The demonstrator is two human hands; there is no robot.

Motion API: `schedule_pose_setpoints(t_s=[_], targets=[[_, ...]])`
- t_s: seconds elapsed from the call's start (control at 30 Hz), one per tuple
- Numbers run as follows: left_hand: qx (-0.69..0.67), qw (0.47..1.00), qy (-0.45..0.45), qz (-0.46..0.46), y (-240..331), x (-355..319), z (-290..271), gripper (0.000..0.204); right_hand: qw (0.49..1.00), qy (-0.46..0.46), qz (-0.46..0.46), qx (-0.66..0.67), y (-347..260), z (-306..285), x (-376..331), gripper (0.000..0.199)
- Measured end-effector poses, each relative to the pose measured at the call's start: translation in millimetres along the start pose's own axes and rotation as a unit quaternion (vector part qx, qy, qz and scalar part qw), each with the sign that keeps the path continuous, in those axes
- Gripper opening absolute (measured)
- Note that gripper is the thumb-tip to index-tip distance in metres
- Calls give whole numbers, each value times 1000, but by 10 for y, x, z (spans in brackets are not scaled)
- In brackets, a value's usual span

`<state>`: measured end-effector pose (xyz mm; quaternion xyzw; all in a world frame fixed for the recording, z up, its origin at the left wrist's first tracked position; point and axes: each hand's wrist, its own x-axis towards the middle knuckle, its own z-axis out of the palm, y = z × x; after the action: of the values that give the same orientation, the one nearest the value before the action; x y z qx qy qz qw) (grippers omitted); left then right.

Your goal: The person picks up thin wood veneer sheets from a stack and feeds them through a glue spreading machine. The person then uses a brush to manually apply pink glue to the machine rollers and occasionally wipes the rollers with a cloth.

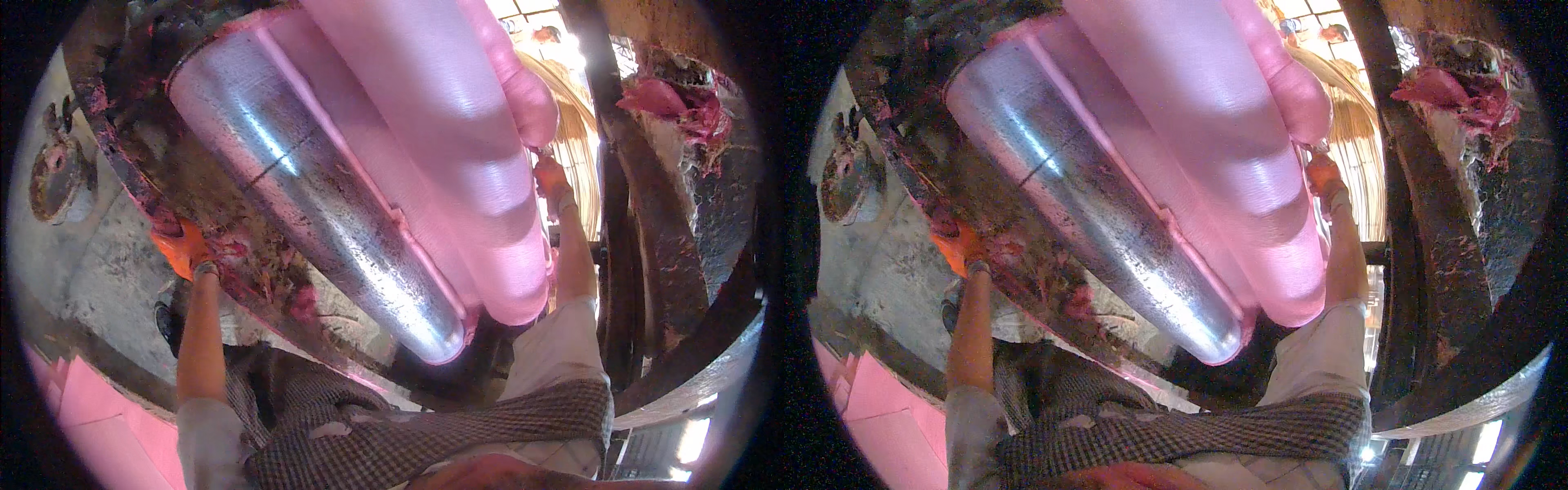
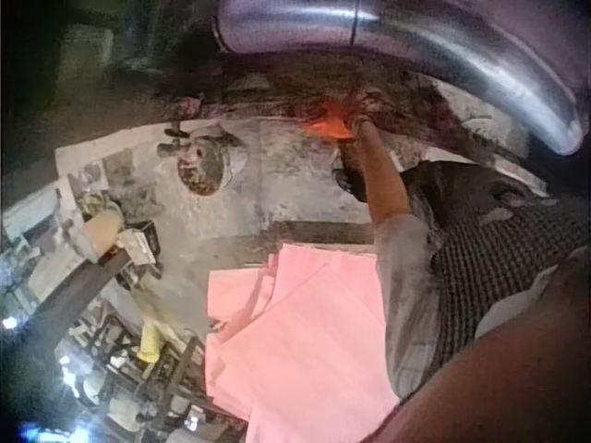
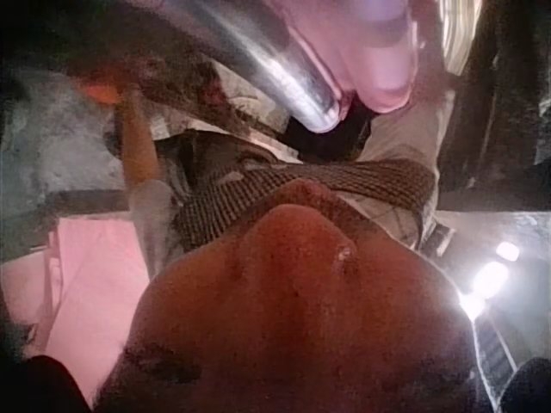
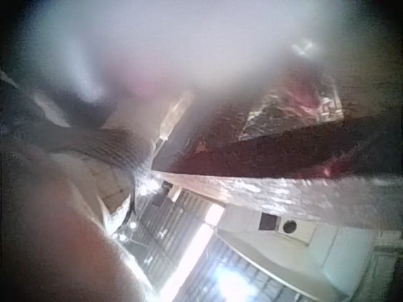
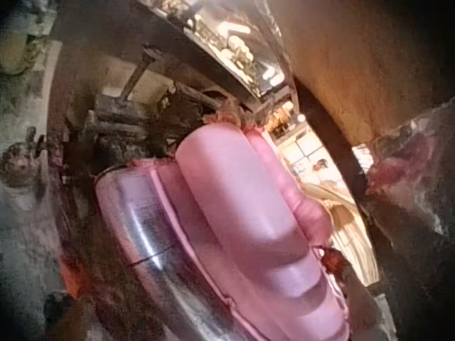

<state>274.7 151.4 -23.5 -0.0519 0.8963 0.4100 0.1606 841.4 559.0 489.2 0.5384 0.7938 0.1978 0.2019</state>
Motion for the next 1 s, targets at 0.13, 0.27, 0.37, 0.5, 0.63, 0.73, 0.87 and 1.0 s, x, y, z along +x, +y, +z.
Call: schedule_pose_setpoints(t_s=[0.13, 0.27, 0.37, 0.5, 0.63, 0.73, 0.87, 1.0], targets=[[-19, 1000, 13, -6, -379, 226, 138, 78, 956, -10, 51, 290, -1669, -974, 212, 45], [79, 989, 121, 19, -101, 113, 119, 74, 926, -26, 71, 369, -2035, -1385, 198, 32], [12, 1000, 29, -2, -17, 71, 73, 66, 953, 156, -227, 127, -1659, -1230, 223, 30], [-43, 998, 8, -50, -130, 223, 180, 57, 887, -18, 32, 461, -2676, -1851, -352, 34], [-3, 1000, 4, -25, 109, -17, -125, 54, 956, 120, -130, 234, -2918, -1004, -861, 25], [-11, 998, 54, 8, -92, 95, 72, 56, 992, 10, -124, 10, -3463, -730, -1267, 22], [12, 1000, -2, -6, 64, 30, -42, 56, 995, 15, -103, 4, -3477, -568, -1791, 27], [-181, 975, -77, 99, -159, 196, -118, 59, 997, 49, -12, -61, -3235, -748, -2284, 25]])
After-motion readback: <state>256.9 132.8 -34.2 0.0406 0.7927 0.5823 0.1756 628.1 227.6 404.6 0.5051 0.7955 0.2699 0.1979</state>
